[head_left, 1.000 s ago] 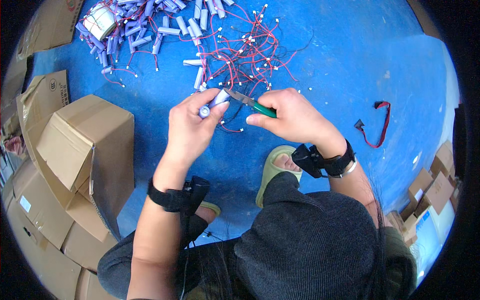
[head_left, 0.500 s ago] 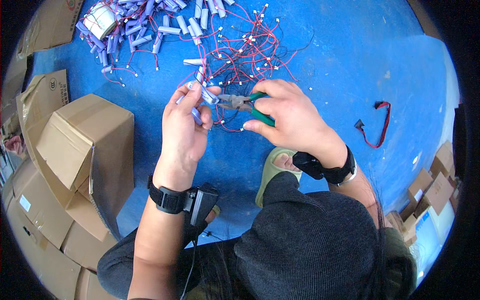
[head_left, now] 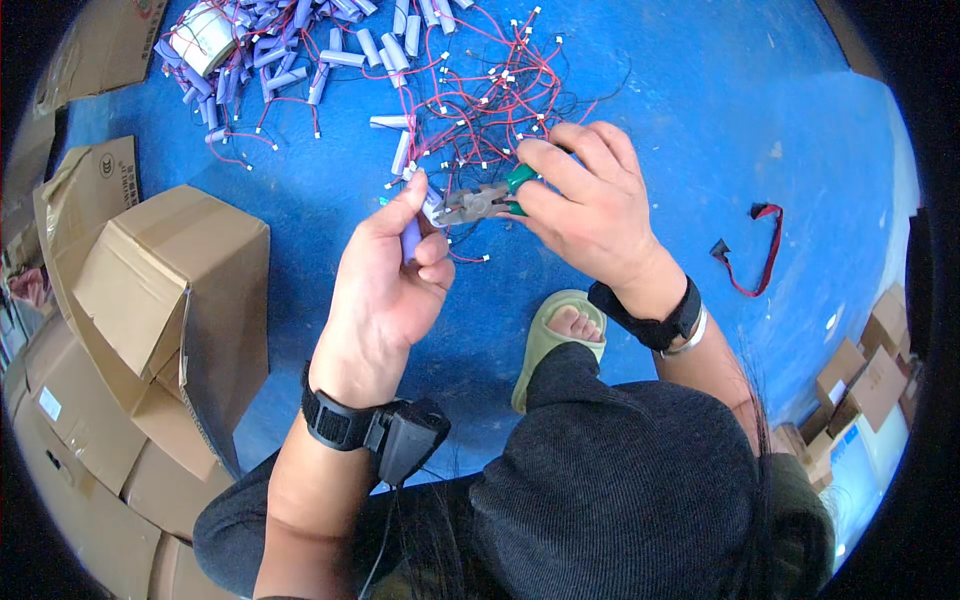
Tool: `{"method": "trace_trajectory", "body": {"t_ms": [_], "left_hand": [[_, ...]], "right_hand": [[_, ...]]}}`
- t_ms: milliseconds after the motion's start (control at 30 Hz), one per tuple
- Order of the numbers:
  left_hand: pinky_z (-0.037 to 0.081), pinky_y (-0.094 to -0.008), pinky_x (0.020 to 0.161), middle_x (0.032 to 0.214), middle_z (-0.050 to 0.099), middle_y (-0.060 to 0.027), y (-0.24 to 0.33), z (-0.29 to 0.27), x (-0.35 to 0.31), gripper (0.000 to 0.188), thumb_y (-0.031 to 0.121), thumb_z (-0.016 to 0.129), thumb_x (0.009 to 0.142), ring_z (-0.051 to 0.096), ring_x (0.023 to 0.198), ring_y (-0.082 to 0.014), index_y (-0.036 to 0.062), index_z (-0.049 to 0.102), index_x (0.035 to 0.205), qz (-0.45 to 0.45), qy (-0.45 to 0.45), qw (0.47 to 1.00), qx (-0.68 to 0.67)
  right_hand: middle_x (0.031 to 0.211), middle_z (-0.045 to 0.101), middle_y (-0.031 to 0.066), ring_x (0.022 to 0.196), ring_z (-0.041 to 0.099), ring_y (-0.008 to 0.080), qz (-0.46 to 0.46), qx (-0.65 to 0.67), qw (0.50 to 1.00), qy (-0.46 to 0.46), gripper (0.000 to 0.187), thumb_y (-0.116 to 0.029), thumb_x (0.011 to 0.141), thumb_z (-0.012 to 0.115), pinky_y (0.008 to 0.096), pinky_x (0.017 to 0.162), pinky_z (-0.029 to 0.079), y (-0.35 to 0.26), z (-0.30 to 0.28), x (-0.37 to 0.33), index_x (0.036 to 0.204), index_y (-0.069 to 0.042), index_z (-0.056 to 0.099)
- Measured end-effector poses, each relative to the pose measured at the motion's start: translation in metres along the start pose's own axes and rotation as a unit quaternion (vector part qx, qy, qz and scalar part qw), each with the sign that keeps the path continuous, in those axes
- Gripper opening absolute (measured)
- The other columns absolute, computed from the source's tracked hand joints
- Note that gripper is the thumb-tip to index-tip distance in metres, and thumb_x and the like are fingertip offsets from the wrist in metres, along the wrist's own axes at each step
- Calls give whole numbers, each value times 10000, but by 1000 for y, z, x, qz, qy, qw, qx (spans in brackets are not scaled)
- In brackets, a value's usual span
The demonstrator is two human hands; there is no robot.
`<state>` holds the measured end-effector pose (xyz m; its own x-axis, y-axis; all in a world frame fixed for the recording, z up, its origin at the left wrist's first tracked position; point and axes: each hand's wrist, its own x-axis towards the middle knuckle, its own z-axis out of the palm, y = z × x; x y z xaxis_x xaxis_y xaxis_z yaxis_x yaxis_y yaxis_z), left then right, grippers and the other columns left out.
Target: Sort and process small purple batteries with attached wires using pliers, then stand up and turn on a standing fan.
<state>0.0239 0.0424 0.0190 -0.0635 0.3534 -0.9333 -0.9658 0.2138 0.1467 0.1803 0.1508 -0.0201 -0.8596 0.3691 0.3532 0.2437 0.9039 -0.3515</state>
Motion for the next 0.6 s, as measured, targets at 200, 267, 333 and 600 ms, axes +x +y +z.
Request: {"method": "trace_trajectory", "body": {"t_ms": [200, 267, 333, 600], "left_hand": [[257, -181, 390, 648, 508, 40, -14, -6, 6, 280, 297, 485, 926, 348, 432, -23, 46, 589, 993, 348, 53, 860, 370], [268, -167, 407, 680, 538, 36, -10, -19, 5, 324, 296, 493, 924, 348, 463, 2, 15, 575, 1064, 373, 1, 826, 423], [398, -204, 500, 776, 607, -3, -9, -20, 1, 292, 257, 505, 919, 474, 544, -50, 2, 582, 1040, 413, -69, 760, 497], [345, -226, 433, 672, 564, -41, -38, -33, 20, 238, 255, 517, 906, 449, 477, -90, 22, 562, 926, 81, 35, 907, 411]], "right_hand": [[794, 583, 15, 720, 565, 204, 51, 109, 993, -4, 259, -318, 666, 677, 336, 641, 451, 1, 5, 1, 652, -95, 545], [755, 581, 22, 676, 571, 213, 82, 168, 982, -27, 279, -338, 693, 664, 340, 610, 455, 0, 6, -1, 656, -86, 547], [696, 563, 40, 646, 576, 243, 161, 239, 947, -141, 315, -374, 733, 638, 362, 582, 459, -3, 2, -1, 669, -77, 557], [756, 554, 20, 690, 554, 221, 162, -19, 986, -28, 272, -351, 722, 651, 354, 622, 424, -3, 12, -8, 675, -92, 581]]}}
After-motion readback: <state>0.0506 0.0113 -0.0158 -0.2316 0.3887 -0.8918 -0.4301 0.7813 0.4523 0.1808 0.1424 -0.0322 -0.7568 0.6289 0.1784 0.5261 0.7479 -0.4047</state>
